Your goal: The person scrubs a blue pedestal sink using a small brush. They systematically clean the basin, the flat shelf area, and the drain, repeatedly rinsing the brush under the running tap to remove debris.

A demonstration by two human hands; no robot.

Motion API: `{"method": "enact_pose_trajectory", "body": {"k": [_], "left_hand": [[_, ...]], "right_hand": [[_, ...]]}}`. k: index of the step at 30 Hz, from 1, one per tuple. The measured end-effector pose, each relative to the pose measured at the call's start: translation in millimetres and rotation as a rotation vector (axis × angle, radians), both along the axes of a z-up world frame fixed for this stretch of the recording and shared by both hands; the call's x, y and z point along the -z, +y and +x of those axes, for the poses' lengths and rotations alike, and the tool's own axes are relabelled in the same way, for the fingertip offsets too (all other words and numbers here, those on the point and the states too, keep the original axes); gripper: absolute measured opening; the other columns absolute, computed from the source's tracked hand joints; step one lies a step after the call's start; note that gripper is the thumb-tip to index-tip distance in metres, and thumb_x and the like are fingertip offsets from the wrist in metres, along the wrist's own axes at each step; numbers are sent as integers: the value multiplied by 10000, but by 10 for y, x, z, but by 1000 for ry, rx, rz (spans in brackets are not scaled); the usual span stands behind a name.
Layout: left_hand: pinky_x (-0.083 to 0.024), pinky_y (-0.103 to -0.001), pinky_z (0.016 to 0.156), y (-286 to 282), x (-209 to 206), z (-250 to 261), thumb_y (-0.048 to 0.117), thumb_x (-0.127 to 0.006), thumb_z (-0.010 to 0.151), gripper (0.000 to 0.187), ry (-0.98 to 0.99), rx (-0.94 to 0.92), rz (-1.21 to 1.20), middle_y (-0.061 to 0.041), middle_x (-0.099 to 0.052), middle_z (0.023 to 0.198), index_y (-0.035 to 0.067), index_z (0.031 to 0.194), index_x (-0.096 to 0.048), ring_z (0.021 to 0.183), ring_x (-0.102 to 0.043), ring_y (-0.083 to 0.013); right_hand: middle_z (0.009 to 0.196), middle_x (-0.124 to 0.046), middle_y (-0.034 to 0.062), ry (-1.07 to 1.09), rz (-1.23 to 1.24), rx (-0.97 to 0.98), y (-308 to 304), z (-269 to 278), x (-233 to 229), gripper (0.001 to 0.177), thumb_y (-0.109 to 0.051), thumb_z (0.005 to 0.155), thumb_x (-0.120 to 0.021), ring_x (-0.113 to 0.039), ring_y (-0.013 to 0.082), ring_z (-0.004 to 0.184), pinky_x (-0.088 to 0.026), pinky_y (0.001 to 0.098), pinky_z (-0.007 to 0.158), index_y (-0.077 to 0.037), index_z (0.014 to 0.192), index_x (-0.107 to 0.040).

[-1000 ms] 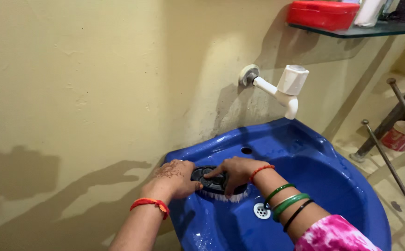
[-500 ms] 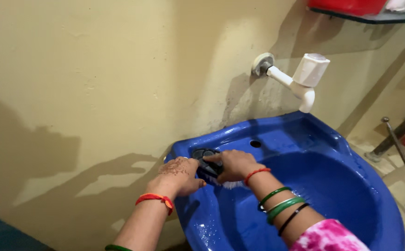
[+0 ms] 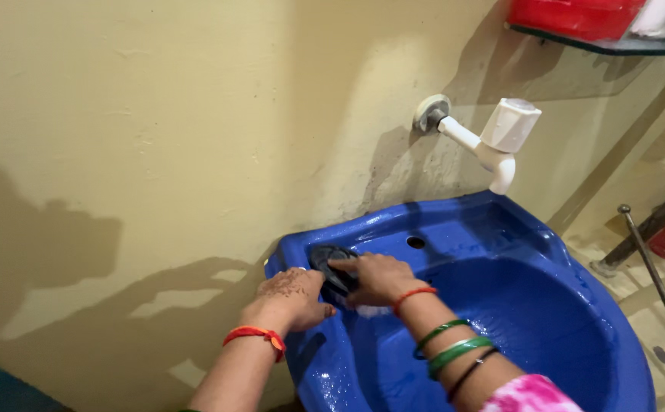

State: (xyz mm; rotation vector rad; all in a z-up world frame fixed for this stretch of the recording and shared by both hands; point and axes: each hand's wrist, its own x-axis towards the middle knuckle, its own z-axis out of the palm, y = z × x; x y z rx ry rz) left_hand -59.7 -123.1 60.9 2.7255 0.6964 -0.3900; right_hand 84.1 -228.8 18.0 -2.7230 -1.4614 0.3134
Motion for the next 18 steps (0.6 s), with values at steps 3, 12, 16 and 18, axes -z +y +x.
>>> {"method": "enact_pose_trajectory", "body": {"k": [3,12,16,18], "left_hand": [[-485,-456,1108,-34,-27,20,499,-740,884,603,50,-24,-16,-114,-602,1423,139,1350,-612,1345,-562,-308],[-300,-545,1230,120,-168,155,404,-619,971,503,-138,-17,43,-99,-584,1435,210,1429,-554,1386,-515,-287],[-204,-629,1247,273,-246,139,304,-572,985,455,-245,-88,-17,-76,-610,1413,248,1436,-556,1381,-520,-294],[-203,-641,1247,366,-263,142,290,-563,985,453,-255,-112,-21,-62,-615,1411,269,1438,-554,1371,-531,-302]], "right_hand": [[1255,-717,55,59,-86,-66,-222,112,-119,821,-335,688,-834,-688,286,1145,-551,410,987,-500,1440,-548],[1297,-673,48,-78,74,162,-642,472,-1,818,-264,623,-881,-656,287,1170,-537,394,1005,-455,1371,-608],[1283,-695,43,23,168,276,-504,445,-101,775,-303,629,-878,-667,262,1176,-544,380,1015,-441,1352,-634],[1279,-674,58,43,235,318,-385,391,-116,761,-311,634,-879,-655,276,1181,-539,385,1017,-433,1343,-631]]}}
